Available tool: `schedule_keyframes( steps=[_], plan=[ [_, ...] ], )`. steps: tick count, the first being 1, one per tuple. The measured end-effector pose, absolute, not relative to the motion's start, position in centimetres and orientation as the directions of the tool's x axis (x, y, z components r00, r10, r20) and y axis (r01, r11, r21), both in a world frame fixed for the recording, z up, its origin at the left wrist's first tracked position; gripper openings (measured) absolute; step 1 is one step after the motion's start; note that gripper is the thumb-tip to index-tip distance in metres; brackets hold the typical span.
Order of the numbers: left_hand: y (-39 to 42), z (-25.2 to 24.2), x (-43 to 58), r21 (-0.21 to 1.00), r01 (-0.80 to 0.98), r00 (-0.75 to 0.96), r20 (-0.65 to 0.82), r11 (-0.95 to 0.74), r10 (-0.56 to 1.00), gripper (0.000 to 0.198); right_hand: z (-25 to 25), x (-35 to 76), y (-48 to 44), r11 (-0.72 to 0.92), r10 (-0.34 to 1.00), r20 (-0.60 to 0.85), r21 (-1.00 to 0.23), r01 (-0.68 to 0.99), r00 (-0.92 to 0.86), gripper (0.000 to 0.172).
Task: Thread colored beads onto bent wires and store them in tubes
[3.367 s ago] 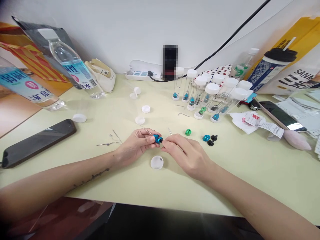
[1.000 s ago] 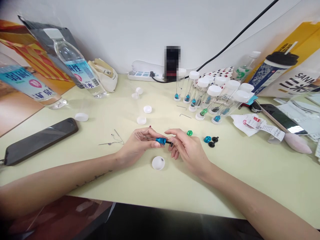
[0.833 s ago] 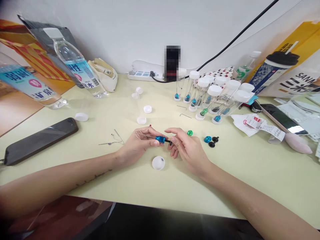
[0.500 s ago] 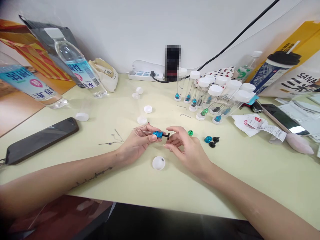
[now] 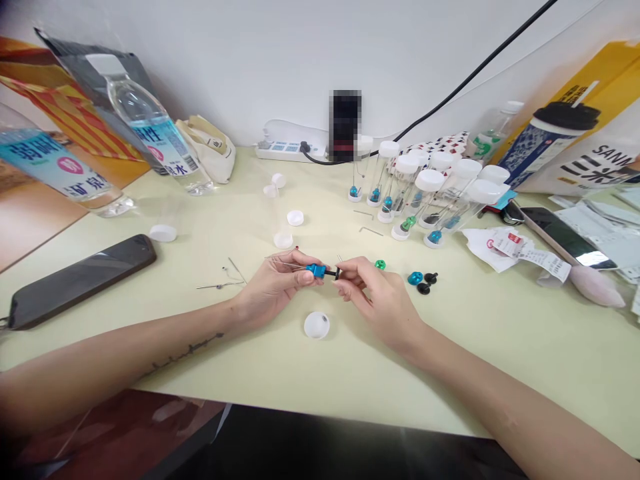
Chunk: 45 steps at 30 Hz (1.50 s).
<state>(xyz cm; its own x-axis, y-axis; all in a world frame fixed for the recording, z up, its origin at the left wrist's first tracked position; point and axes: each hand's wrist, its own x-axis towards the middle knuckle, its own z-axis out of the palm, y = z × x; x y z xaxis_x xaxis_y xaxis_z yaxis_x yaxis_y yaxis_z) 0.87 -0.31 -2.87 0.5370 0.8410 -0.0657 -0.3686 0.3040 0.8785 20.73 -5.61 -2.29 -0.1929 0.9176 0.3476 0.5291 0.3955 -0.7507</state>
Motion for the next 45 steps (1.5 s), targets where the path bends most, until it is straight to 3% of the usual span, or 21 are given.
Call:
schedule_keyframes(
  steps=[17,30,45],
  plan=[
    [-0.28,-3.02,1.01,0.883,-0.362,0.524,-0.072,0.299,0.849,0.015,-2.06,20.90,-5.40,0.374,0.927,0.292,-0.743,0.554,-0.234,0.012],
    [-0.12,-2.88,0.92,0.859,-0.398,0.517,-0.081,0.323,0.852,0.015,-1.94,20.54,-5.52,0.365,0.931,0.303,-0.747,0.555,-0.204,0.027],
    [-0.25,-2.75,0.96,0.884,-0.352,0.520,-0.089,0.308,0.850,0.015,-2.28,20.86,-5.36,0.372,0.928,0.295,-0.745,0.553,-0.225,0.016]
  ],
)
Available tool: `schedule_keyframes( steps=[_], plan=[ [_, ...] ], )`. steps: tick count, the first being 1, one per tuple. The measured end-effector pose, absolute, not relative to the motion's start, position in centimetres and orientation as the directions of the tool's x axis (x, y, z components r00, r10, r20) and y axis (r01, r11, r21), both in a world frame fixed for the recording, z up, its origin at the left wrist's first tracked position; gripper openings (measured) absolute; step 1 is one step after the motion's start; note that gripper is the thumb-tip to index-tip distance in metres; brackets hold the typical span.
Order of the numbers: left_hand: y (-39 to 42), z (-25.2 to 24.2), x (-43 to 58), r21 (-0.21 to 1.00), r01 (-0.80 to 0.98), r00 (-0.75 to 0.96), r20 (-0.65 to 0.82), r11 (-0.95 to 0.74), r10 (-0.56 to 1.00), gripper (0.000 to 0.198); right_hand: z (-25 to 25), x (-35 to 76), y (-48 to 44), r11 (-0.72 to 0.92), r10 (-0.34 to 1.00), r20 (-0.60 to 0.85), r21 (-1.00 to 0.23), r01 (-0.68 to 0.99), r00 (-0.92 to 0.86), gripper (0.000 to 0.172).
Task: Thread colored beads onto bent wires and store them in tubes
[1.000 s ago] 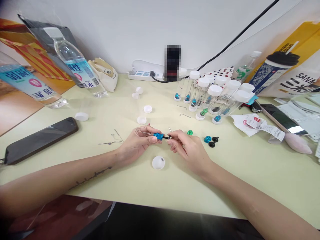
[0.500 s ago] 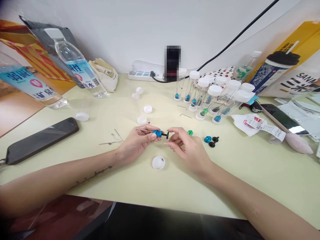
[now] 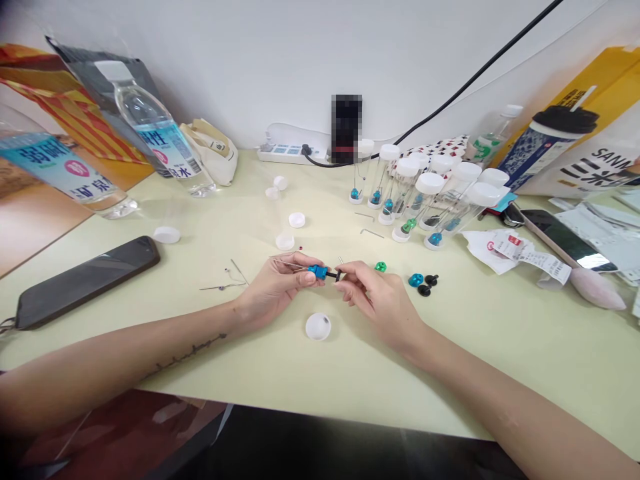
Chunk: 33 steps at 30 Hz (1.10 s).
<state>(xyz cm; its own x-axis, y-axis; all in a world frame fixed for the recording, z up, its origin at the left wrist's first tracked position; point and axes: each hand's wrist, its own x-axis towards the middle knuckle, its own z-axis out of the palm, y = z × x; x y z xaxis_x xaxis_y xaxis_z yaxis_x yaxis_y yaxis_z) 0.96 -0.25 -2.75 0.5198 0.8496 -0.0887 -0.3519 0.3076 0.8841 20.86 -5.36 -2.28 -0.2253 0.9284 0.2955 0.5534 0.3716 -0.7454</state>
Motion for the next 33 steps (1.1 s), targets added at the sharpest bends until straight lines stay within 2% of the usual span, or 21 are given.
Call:
schedule_keyframes(
  steps=[7,11,16,23,28,33],
  plan=[
    [-0.24,-2.68,0.98,0.871,-0.375,0.504,-0.096,0.318,0.858,0.016,-1.69,20.75,-5.29,0.349,0.937,0.251,-0.724,0.595,-0.243,0.021],
    [-0.12,-2.67,0.94,0.857,-0.396,0.501,-0.098,0.328,0.860,0.016,-1.77,20.64,-5.39,0.333,0.943,0.256,-0.762,0.556,-0.213,0.031],
    [-0.14,-2.58,0.90,0.859,-0.382,0.507,-0.114,0.341,0.854,0.018,-2.23,20.62,-5.49,0.350,0.937,0.287,-0.766,0.539,-0.200,0.019],
    [-0.06,-2.55,0.84,0.872,-0.352,0.519,-0.119,0.339,0.847,0.018,-2.43,20.90,-5.28,0.377,0.926,0.304,-0.745,0.550,-0.223,0.017],
    [-0.02,-2.62,0.85,0.864,-0.365,0.515,-0.122,0.346,0.849,0.017,-2.18,20.76,-5.28,0.331,0.943,0.250,-0.786,0.522,-0.222,0.033],
    [0.05,-2.70,0.96,0.873,-0.362,0.534,-0.094,0.328,0.840,0.017,-2.28,20.66,-5.41,0.354,0.935,0.277,-0.762,0.542,-0.222,0.019]
  ],
)
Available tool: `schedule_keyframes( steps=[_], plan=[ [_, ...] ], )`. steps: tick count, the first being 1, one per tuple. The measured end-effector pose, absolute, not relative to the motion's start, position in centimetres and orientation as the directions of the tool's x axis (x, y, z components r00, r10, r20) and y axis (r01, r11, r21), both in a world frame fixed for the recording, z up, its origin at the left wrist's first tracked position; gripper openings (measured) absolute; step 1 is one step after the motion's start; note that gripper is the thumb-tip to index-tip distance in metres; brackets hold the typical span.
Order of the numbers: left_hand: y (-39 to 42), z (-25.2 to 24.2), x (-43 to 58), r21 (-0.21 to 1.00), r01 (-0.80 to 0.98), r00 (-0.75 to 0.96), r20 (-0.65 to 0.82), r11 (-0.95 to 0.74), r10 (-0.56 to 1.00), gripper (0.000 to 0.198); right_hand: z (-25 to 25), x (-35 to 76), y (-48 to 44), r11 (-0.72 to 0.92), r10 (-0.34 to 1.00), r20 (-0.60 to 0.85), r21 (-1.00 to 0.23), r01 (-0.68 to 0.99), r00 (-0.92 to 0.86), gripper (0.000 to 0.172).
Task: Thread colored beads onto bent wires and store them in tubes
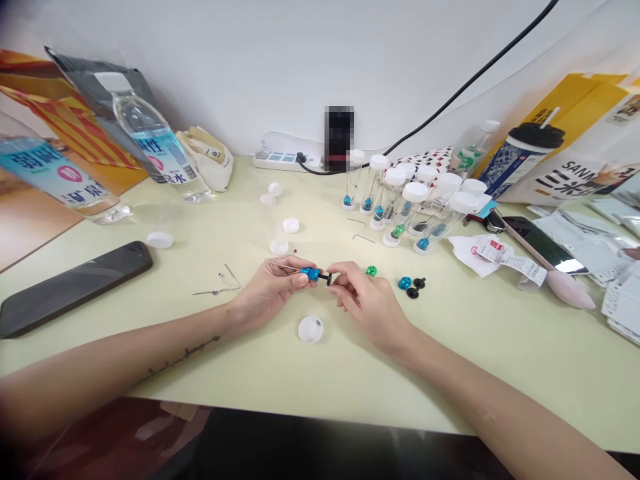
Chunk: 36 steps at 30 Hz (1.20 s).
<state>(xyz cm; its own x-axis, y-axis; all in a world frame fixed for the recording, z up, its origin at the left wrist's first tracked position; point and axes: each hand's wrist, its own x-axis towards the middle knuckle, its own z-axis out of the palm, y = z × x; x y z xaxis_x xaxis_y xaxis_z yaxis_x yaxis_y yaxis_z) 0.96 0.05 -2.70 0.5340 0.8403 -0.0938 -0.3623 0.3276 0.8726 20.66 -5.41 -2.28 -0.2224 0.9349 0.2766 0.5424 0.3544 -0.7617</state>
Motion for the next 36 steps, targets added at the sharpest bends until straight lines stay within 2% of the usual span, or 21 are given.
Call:
schedule_keyframes(
  steps=[9,17,25,36],
  plan=[
    [0.07,-2.86,1.08,0.890,-0.341,0.545,-0.075,0.302,0.835,0.018,-2.15,20.94,-5.23,0.381,0.924,0.286,-0.731,0.567,-0.253,0.018],
    [0.31,-2.72,1.02,0.845,-0.415,0.505,-0.096,0.339,0.858,0.018,-2.16,20.88,-5.16,0.387,0.922,0.299,-0.749,0.538,-0.247,0.034],
    [0.45,-2.68,1.06,0.830,-0.435,0.521,-0.086,0.350,0.850,0.019,-2.48,20.93,-5.28,0.448,0.894,0.366,-0.719,0.532,-0.259,0.027],
    [0.55,-2.91,0.96,0.830,-0.442,0.527,-0.067,0.341,0.847,0.018,-2.37,20.86,-5.25,0.413,0.911,0.310,-0.716,0.563,-0.273,0.022]
  ],
)
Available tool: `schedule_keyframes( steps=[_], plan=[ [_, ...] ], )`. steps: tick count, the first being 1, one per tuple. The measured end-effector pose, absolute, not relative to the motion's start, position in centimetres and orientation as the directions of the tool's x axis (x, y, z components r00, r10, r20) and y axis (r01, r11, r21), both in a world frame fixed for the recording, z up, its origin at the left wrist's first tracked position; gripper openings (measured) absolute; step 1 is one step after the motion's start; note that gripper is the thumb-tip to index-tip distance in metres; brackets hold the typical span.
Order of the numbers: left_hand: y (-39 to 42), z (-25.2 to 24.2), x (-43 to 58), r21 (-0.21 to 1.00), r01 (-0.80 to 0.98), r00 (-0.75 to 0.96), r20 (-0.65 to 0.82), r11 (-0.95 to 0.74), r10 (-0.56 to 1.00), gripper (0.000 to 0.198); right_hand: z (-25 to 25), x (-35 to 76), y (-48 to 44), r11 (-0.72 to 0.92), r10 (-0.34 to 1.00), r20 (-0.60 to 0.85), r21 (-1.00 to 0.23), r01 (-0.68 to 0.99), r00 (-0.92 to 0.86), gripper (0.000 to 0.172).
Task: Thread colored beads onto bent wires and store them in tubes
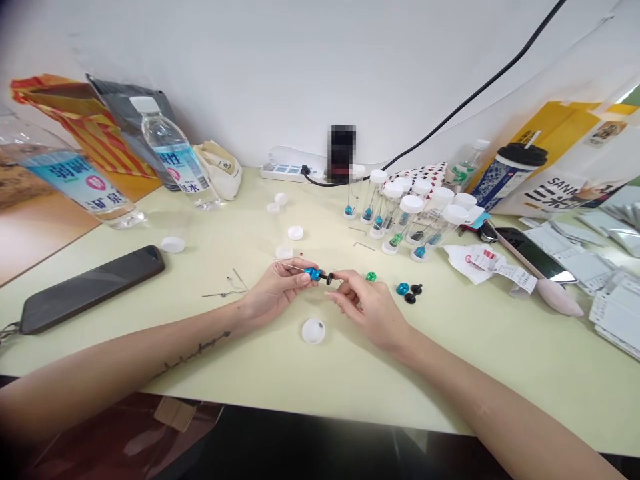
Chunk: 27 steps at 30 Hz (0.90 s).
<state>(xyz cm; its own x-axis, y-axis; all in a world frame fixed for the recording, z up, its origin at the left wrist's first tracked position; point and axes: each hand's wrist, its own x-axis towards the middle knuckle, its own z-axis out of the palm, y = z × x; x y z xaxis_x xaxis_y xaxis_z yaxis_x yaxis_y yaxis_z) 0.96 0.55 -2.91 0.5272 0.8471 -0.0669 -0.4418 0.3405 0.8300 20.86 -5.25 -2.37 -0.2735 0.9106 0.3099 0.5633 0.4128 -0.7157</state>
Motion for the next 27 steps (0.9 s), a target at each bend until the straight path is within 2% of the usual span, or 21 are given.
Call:
schedule_keyframes(
  steps=[9,14,17,22,27],
  plan=[
    [0.7,-3.1,0.9,0.828,-0.429,0.522,-0.099,0.361,0.847,0.017,-1.9,20.8,-5.3,0.526,0.851,0.383,-0.612,0.591,-0.360,0.018],
    [0.8,-3.1,0.9,0.840,-0.420,0.521,-0.086,0.343,0.849,0.017,-2.1,21.1,-5.4,0.653,0.755,0.475,-0.487,0.580,-0.451,0.026],
    [0.8,-3.1,0.9,0.845,-0.411,0.527,-0.087,0.343,0.845,0.017,-2.3,21.5,-5.1,0.668,0.736,0.509,-0.439,0.601,-0.446,0.033],
    [0.8,-3.2,0.9,0.844,-0.418,0.540,-0.067,0.336,0.839,0.017,-2.3,22.0,-4.3,0.622,0.772,0.479,-0.437,0.649,-0.418,0.036],
    [1.1,-3.4,0.8,0.827,-0.434,0.557,-0.065,0.358,0.828,0.020,-2.4,21.7,-4.3,0.558,0.829,0.399,-0.523,0.645,-0.393,0.036]
  ],
)
